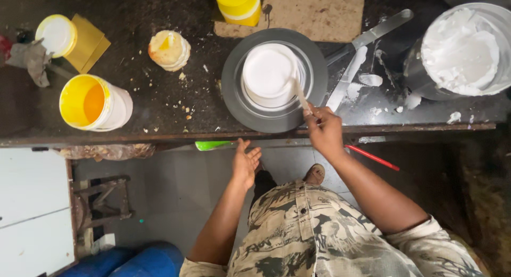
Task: The person uses a metal spatula to spread a white paste onto a rotating cylindrical object. They then pour a yellow liquid onto the white layer and spread it evenly with the spatula. Finally, they place a yellow lid on the container.
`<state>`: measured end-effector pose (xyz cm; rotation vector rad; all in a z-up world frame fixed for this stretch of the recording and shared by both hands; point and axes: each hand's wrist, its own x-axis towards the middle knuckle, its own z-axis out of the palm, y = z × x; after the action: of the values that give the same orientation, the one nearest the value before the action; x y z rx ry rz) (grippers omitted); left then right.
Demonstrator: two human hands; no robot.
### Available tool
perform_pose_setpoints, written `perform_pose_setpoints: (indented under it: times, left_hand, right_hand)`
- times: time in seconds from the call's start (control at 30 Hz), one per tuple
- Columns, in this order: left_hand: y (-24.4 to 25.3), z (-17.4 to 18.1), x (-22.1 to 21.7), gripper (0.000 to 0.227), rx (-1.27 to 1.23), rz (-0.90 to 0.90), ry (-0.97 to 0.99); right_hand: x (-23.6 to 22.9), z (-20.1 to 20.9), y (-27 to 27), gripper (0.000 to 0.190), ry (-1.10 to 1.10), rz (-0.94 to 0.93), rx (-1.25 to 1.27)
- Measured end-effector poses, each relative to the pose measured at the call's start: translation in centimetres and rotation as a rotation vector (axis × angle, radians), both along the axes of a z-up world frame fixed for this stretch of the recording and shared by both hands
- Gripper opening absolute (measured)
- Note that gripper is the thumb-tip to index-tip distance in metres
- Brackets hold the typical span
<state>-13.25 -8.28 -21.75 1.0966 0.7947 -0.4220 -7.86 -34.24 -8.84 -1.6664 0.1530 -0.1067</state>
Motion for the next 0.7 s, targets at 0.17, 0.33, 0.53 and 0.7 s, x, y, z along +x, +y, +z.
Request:
perform_pose_setpoints:
  times: [0.17, 0.33, 0.53, 0.7]
  left_hand:
    - [1.0, 3.0, 3.6, 0.097, 0.019, 0.036, -0.074]
    - [2.9, 5.3, 9.3, 0.092, 0.094, 0.071, -0.179]
    - [3.2, 6.0, 12.5, 0.083, 0.004, 0.226, -0.501]
    - [-4.5, -0.5, -0.3, 0.037, 0.039, -0.414, -0.152]
  right_hand:
    - [-0.5, 0.6, 0.3, 0.033, -0.059, -0.032, -0.196]
    - [-0.7, -0.1, 0.5, 0.032, -0.111, -0.019, -0.247]
    - [-1.2, 0.2, 1.2, 0.033, -0.139, -0.016, -0.266]
    - [-1.5, 0.8, 1.5, 0.039, -0.06, 0.058, -0.251]
